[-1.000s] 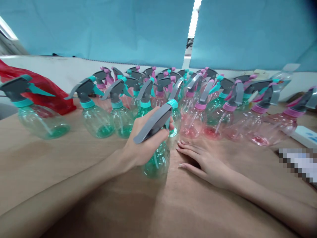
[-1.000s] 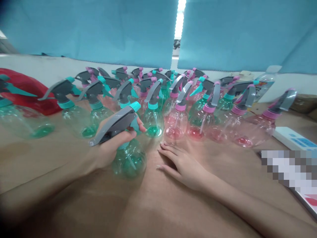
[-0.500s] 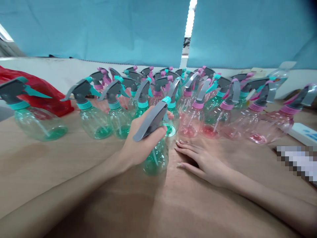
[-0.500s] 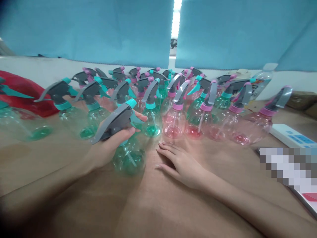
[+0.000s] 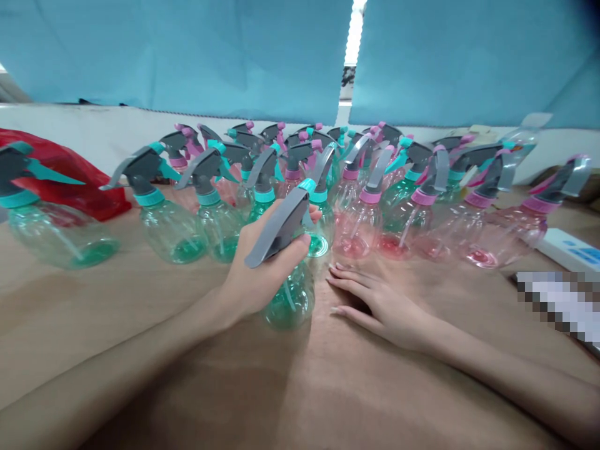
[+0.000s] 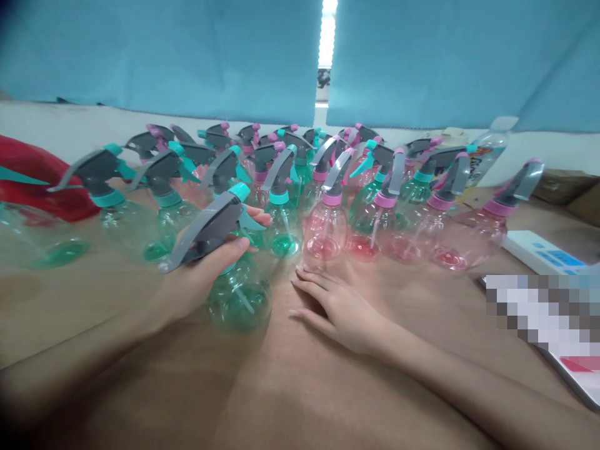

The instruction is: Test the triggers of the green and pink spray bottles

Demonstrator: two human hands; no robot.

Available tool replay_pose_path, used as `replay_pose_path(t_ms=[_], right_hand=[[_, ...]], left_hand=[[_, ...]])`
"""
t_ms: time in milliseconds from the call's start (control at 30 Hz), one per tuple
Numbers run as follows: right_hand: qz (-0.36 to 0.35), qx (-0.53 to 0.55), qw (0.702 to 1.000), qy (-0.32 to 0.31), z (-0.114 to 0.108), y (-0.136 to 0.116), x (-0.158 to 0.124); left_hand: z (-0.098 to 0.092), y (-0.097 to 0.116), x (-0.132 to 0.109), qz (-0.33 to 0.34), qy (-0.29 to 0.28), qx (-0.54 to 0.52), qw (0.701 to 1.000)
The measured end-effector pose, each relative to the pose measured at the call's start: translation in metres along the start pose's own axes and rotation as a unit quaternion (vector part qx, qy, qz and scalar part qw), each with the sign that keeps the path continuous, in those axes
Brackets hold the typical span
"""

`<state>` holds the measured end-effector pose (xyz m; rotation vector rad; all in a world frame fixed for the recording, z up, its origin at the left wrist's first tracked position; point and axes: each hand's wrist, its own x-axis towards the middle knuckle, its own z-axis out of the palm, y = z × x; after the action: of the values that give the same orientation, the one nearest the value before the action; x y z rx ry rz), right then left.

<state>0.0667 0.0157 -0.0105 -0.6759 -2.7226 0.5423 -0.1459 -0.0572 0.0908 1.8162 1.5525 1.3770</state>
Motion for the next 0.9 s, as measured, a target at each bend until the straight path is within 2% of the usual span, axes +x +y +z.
replay_pose_path(t_ms=[900], right_hand=[[-0.004, 0.002, 1.0, -0.003, -0.0011, -0.0014, 0.0006]], left_hand=[[-0.0007, -0.0004, -0.0011, -0.009, 0.0, 0.032, 0.999]])
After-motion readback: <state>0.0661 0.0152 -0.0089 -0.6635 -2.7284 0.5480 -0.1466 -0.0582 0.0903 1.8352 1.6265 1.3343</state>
